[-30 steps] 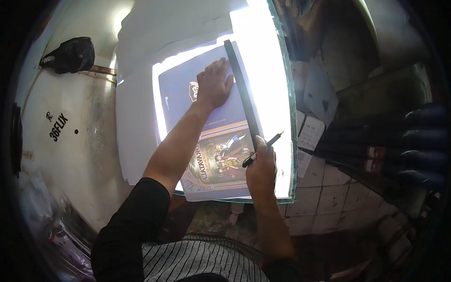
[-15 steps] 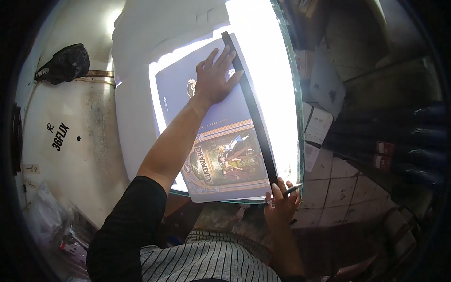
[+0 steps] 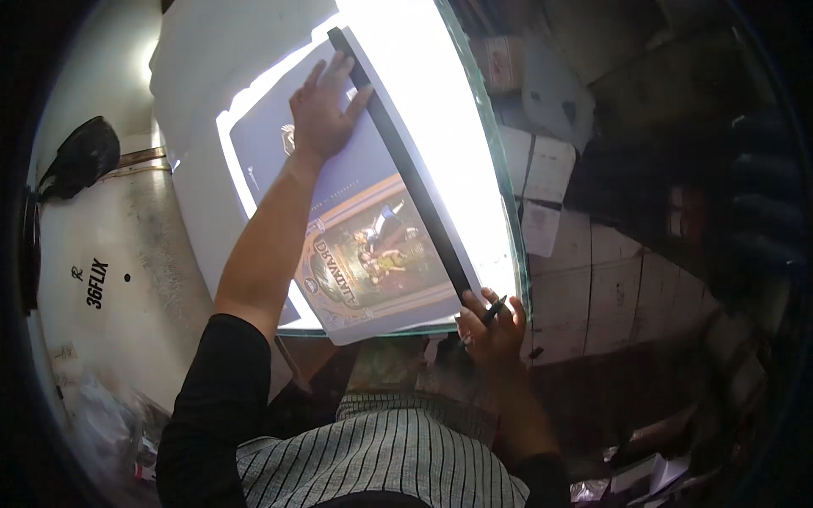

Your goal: The person marks a printed sheet with a pen using a ruler on a light table. They reposition the sheet and turn the table lights on and off between making marks.

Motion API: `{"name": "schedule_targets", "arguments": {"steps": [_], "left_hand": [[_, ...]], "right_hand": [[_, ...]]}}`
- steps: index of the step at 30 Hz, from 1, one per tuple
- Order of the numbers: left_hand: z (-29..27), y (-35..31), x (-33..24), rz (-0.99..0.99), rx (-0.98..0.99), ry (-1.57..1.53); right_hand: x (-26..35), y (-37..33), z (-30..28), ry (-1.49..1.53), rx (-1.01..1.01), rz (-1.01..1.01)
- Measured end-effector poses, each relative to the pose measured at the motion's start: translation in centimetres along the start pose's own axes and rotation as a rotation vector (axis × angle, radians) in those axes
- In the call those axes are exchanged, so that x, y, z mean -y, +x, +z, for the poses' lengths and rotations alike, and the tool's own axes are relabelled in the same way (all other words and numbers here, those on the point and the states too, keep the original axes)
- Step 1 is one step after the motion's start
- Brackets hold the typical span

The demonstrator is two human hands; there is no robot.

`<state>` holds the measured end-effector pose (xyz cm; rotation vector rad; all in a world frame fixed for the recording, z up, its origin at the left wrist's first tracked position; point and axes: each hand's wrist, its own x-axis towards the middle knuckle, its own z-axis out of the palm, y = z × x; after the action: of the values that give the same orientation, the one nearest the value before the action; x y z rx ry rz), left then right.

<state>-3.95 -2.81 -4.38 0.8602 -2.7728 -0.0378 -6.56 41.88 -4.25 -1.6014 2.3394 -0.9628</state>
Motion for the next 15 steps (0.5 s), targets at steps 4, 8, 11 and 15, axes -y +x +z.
{"name": "schedule_targets", "arguments": {"steps": [4,8,11,15], "left_hand": [[-0.1,0.3,0.5,0.071,-0.119,-0.093],[-2.3,1.4,-1.8,-0.027,0.130,-0.053],[-1.9,1.2,-0.9,-0.027,0.079,-0.092],[-1.5,1.0,-0.3,-0.005,0.091,-0.059]], "right_hand": [[0.3,-0.3,-0.5,0.096,-0.137,0.123],[0.4,-0.6,-1.9,0.071,-0.086,0.117],[1.1,-0.1,-1.8,0.096,-0.121,0.155],[1.1,0.1,-2.4,0.102,-0.050,0.192]]}}
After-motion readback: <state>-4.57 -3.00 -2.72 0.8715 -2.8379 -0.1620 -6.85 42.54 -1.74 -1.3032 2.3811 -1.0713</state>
